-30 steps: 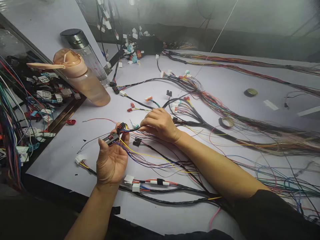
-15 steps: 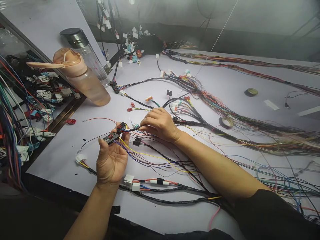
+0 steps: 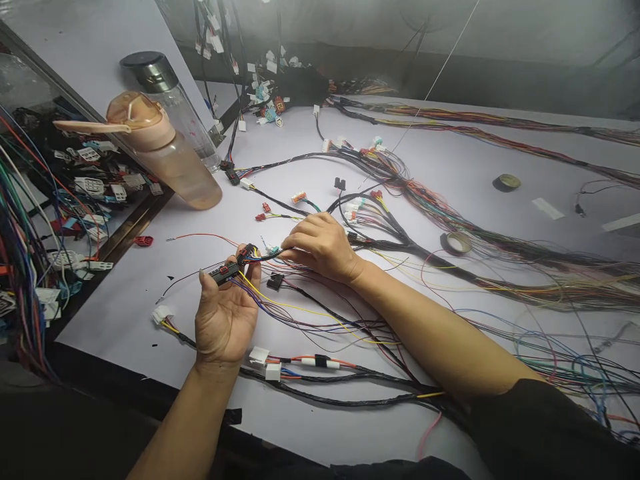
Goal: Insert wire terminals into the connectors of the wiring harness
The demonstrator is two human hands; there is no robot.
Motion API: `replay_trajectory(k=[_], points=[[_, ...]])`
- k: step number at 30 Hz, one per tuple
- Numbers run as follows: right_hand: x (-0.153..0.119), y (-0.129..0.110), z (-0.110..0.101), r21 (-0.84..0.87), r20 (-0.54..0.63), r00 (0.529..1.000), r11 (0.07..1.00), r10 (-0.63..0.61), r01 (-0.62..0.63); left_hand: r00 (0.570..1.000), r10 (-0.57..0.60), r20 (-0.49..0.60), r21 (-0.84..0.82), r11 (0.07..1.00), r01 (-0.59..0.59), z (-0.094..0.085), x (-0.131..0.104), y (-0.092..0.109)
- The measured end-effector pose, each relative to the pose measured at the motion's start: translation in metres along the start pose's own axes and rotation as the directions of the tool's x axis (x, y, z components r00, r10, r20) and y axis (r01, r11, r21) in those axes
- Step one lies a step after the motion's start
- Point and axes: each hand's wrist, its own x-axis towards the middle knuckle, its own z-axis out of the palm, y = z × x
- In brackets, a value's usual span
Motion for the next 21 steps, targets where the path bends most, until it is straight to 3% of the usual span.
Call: replay_trajectory(k=[5, 13, 21], points=[[-0.001, 0.0009, 0.0014, -0.005, 0.028, 0.999, 1.0, 0.016, -0.016, 0.999, -0.03, -0.036, -0.033, 0.999, 0.029, 0.0006, 0.0005, 0.0004], [0.0001, -0.0006, 0.0001, 0.011, 0.015, 1.0, 1.0, 0.015, -0.015, 1.0, -0.002, -0.005, 0.024, 1.0, 0.002, 0.0035, -0.0033, 0.0028], [0.0004, -0.0014, -0.0016, 0.009, 0.086, 0.995, 0.999, 0.047, -0.048, 1.0, 0.009, 0.02, 0.041, 0.999, -0.01, 0.0003, -0.0024, 0.0026]])
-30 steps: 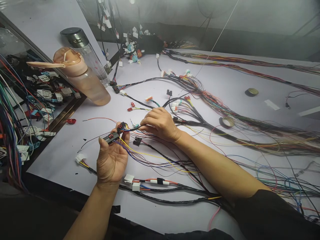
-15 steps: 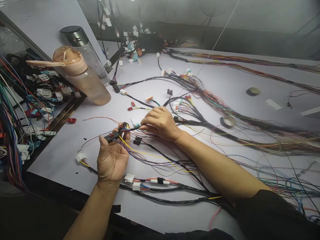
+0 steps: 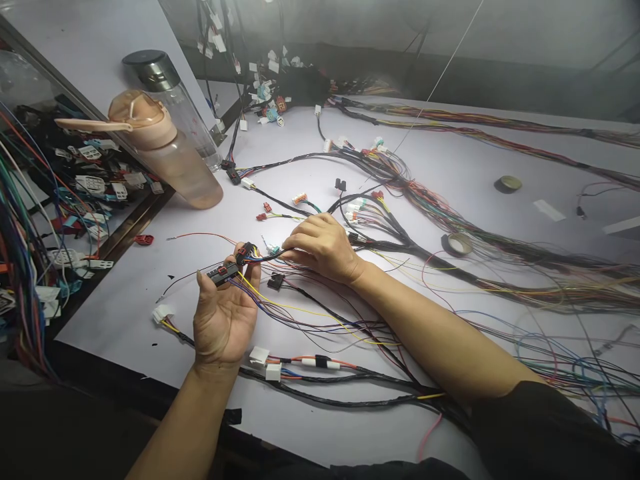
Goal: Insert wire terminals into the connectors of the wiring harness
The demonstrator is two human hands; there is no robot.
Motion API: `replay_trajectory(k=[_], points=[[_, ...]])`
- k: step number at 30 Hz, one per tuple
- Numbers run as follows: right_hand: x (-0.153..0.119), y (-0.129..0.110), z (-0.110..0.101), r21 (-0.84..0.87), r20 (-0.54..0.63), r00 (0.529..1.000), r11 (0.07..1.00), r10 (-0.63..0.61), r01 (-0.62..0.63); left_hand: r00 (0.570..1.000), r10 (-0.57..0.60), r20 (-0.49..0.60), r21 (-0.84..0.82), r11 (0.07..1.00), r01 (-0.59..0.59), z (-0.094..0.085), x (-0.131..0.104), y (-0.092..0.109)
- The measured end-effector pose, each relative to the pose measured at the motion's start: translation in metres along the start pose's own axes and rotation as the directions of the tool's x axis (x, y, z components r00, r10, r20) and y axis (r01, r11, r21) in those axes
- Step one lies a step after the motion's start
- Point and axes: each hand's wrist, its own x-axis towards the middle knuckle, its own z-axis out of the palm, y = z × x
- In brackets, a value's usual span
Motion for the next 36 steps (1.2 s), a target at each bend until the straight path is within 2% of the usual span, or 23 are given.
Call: replay_trajectory(k=[6, 12, 15, 19, 22, 25, 31, 36], points=[[0.0, 0.0, 0.0, -0.001, 0.011, 1.0, 1.0, 0.006, -0.006, 1.0, -0.005, 0.009, -0.002, 1.0, 0.005, -0.001, 0.001, 0.0], [0.005, -0.003, -0.005, -0.019, 0.056, 0.998, 1.0, 0.01, -0.009, 0.999, 0.047, 0.004, 0.026, 0.999, -0.047, -0.002, 0.002, -0.001], [0.011, 0.0, -0.023, -0.037, 0.048, 0.998, 0.999, 0.04, -0.038, 0.998, 0.053, -0.02, 0.015, 0.999, -0.053, -0.002, 0.003, 0.0], [0.01, 0.007, -0.06, -0.1, 0.057, 0.994, 0.991, 0.092, -0.086, 0.998, 0.059, -0.019, -0.01, 0.998, -0.059, -0.003, 0.004, 0.001], [-0.01, 0.007, -0.084, -0.131, 0.055, 0.99, 0.983, 0.134, -0.125, 0.998, 0.068, 0.002, -0.015, 0.998, -0.068, -0.003, 0.004, 0.001], [-0.042, -0.003, -0.095, -0.139, 0.08, 0.981, 0.976, 0.179, -0.167, 0.997, 0.068, 0.019, -0.019, 0.998, -0.068, -0.003, 0.004, 0.001], [-0.105, -0.042, -0.086, -0.126, 0.173, 0.949, 0.962, 0.263, -0.244, 0.998, 0.065, 0.008, -0.013, 0.998, -0.064, -0.001, 0.004, 0.002], [-0.13, -0.072, -0.077, -0.087, 0.206, 0.938, 0.96, 0.279, -0.267, 0.999, 0.047, -0.021, 0.011, 0.999, -0.046, 0.002, 0.004, 0.003]])
